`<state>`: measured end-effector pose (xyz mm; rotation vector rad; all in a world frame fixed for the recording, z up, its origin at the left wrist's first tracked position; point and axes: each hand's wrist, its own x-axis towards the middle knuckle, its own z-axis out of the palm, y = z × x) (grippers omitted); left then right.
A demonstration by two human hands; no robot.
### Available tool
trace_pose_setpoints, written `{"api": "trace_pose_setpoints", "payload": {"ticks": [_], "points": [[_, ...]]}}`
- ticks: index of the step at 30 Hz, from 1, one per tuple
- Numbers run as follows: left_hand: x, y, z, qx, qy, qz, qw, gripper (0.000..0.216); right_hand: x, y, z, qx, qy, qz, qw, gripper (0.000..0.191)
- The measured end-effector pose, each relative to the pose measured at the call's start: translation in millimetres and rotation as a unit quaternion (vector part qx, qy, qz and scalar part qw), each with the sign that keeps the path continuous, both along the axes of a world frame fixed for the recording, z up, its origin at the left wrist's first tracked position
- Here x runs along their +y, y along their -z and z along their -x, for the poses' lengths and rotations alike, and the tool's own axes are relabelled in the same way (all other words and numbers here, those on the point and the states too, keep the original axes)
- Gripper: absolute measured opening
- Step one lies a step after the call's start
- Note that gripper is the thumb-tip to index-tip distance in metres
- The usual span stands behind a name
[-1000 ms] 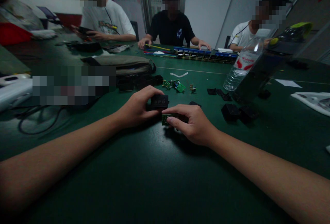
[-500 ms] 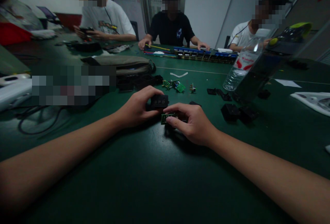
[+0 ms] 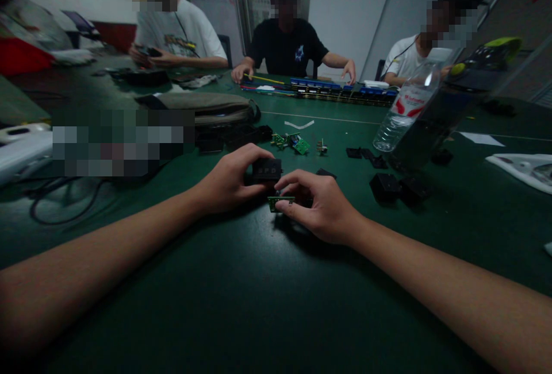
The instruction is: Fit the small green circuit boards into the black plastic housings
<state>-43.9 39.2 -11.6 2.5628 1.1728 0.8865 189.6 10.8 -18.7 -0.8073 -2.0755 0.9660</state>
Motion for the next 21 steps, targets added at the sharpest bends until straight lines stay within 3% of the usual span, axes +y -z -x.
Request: {"api": "trace_pose_setpoints", "payload": {"ticks": [21], "points": [[-1.0,-0.9,0.1,-0.004,0.002,0.0,1.0,0.034,-0.9,0.3,0.9,0.024,0.008,0.035,0.999,0.024]]}}
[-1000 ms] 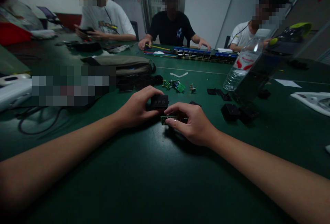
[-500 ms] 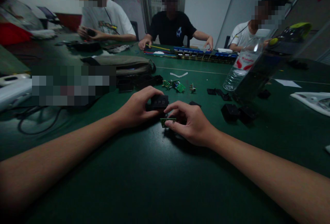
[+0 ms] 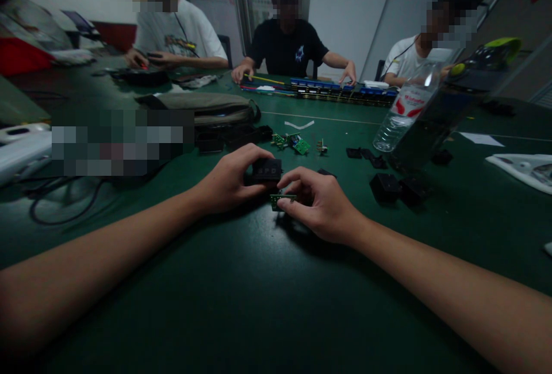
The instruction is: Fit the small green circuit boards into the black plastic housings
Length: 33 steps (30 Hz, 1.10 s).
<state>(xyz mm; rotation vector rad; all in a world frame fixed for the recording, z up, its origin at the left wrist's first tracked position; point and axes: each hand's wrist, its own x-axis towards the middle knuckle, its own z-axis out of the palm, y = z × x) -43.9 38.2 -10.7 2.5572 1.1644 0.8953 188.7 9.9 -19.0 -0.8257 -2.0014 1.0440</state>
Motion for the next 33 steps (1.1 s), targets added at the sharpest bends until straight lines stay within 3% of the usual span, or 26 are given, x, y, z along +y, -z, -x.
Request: {"api": "trace_pose_setpoints", "payload": {"ticks": [26,33], "points": [[0.0,0.7,-0.6,0.0,0.002,-0.009,1.0,0.034,1.9,-2.0,1.6,0.009,0.063,0.006,0.998,0.018],[0.9,1.4,0.4,0.002,0.005,-0.012,1.0,0.035,3.7,-1.4,-0.5,-0.022,0.048,-0.008,0.999,0.029]]}}
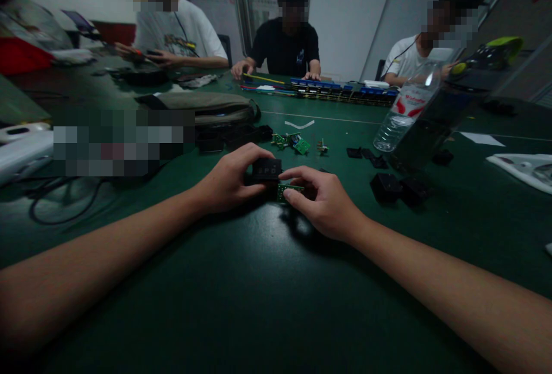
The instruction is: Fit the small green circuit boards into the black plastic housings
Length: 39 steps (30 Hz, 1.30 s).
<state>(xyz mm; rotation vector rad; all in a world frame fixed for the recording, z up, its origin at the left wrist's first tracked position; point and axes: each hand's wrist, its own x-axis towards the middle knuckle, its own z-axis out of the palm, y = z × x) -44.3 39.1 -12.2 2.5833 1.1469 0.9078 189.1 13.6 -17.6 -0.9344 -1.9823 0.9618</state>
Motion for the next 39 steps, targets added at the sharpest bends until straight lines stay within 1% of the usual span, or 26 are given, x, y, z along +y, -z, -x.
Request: {"api": "trace_pose_setpoints", "payload": {"ticks": [5,10,30,39], "points": [[0.4,0.4,0.0,0.002,-0.002,0.003,1.0,0.034,0.3,-0.1,-0.7,-0.006,-0.003,-0.016,1.0,0.031],[0.1,0.2,-0.2,0.002,-0.004,0.004,1.0,0.035,0.2,-1.3,-0.5,-0.012,-0.007,-0.026,1.0,0.027],[0.0,-0.4,-0.7,-0.001,-0.006,0.007,1.0,0.035,-0.6,-4.2,2.2,0.0,0.003,-0.019,1.0,0.021],[-0.8,-0.9,-0.8,0.006,-0.009,0.011,1.0,0.035,-0.2,-3.0,-0.1,-0.022,0.004,-0.05,0.998,0.023]]}}
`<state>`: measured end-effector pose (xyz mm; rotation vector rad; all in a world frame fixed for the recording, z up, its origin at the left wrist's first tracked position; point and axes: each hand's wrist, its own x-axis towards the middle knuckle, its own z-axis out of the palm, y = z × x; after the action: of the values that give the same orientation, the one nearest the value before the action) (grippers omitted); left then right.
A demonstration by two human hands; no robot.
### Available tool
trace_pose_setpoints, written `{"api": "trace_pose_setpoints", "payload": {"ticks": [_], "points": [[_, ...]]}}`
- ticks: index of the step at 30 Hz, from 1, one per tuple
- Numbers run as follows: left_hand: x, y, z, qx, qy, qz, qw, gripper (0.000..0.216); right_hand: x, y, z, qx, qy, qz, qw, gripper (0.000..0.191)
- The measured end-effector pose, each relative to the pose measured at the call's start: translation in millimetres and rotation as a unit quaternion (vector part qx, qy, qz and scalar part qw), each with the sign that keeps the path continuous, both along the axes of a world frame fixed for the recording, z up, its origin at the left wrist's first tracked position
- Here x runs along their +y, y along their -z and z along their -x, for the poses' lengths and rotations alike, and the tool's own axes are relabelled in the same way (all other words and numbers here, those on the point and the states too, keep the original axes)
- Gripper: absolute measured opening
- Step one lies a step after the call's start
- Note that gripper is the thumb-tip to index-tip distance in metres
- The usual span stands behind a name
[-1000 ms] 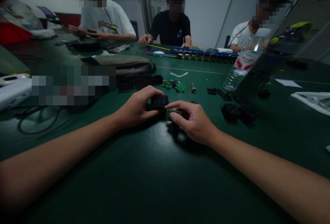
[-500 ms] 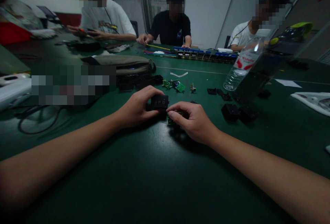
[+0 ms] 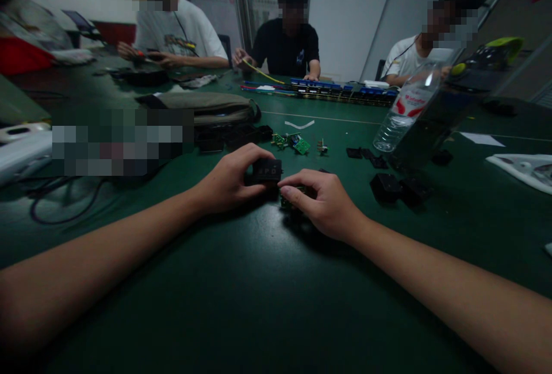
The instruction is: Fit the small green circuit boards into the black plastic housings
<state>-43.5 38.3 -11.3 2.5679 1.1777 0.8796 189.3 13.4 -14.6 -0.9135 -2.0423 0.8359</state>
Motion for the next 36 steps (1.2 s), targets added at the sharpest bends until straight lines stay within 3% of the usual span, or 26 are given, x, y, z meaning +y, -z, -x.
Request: {"api": "trace_pose_setpoints", "payload": {"ticks": [9,23,36], "points": [[-0.2,-0.2,0.3,0.0,0.005,-0.001,1.0,0.034,-0.3,-1.1,0.3,0.0,0.004,-0.015,1.0,0.021],[0.3,0.5,0.3,-0.007,0.007,-0.002,1.0,0.034,-1.2,-0.8,3.2,0.043,0.023,0.045,0.998,0.022],[1.3,0.9,0.3,-0.006,0.007,-0.003,1.0,0.033,0.1,1.0,2.0,0.038,0.008,0.056,0.998,0.022]]}}
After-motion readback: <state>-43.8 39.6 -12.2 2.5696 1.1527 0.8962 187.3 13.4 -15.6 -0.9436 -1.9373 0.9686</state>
